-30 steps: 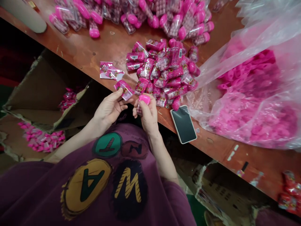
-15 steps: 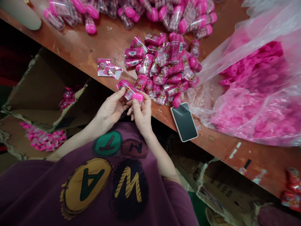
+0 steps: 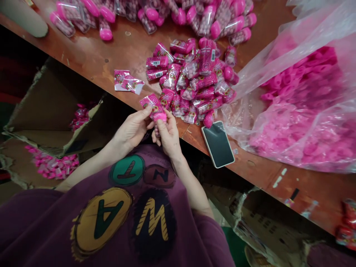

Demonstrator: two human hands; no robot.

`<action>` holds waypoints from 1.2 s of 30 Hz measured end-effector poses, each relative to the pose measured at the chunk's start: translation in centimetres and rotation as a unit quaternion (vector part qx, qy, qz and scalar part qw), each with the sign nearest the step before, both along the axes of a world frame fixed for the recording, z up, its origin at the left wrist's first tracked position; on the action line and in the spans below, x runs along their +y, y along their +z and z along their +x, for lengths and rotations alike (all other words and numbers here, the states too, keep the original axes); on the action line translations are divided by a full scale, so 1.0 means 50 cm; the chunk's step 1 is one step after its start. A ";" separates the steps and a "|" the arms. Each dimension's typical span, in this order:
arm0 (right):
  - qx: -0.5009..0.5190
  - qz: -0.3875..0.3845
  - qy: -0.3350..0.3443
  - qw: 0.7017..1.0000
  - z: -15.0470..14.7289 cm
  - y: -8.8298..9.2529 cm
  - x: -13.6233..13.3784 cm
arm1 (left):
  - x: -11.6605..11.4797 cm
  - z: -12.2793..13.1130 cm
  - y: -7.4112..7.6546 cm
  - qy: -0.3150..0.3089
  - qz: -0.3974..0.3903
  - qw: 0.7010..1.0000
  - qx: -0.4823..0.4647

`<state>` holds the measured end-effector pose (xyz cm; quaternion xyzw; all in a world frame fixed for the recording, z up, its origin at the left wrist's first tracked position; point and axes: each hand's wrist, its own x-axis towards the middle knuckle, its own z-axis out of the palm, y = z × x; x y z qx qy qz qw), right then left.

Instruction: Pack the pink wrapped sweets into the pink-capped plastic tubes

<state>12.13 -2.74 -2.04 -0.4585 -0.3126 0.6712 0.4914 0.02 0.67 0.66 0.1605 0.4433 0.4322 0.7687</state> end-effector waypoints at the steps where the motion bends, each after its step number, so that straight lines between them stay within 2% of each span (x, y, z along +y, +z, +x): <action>1: 0.002 0.001 0.007 1.000 0.001 -0.002 0.000 | -0.002 -0.001 -0.002 -0.005 0.009 1.000 -0.006; 5: -0.049 0.026 0.001 0.998 0.001 -0.011 -0.002 | -0.004 -0.005 -0.007 0.007 0.027 1.000 0.004; 9: -0.095 0.044 0.016 0.994 0.011 -0.012 -0.001 | -0.001 -0.008 0.003 -0.025 0.013 1.000 0.011; 15: -0.072 0.042 0.040 0.996 0.024 0.009 0.008 | -0.003 -0.005 0.018 -0.055 0.003 0.998 -0.022; 19: -0.056 0.033 0.070 0.995 0.036 0.019 -0.003 | -0.002 -0.004 0.011 -0.034 0.013 0.999 -0.020; 23: 0.014 0.012 0.094 0.995 0.049 0.011 -0.018 | 0.000 -0.005 0.002 0.005 0.022 0.999 -0.023; 26: 0.018 0.018 0.081 0.996 0.040 -0.006 -0.022 | -0.002 -0.003 -0.001 0.001 0.014 1.000 -0.023; 31: -0.107 0.074 0.011 0.991 0.013 -0.025 -0.021 | -0.018 0.004 -0.001 -0.018 0.017 1.000 -0.008; 33: -0.073 0.061 0.016 0.995 0.013 -0.022 -0.020 | -0.027 0.006 -0.001 -0.033 0.014 0.999 -0.003; 36: 0.040 0.013 0.048 0.998 0.024 -0.013 -0.016 | -0.038 0.005 -0.005 -0.075 0.009 0.997 -0.013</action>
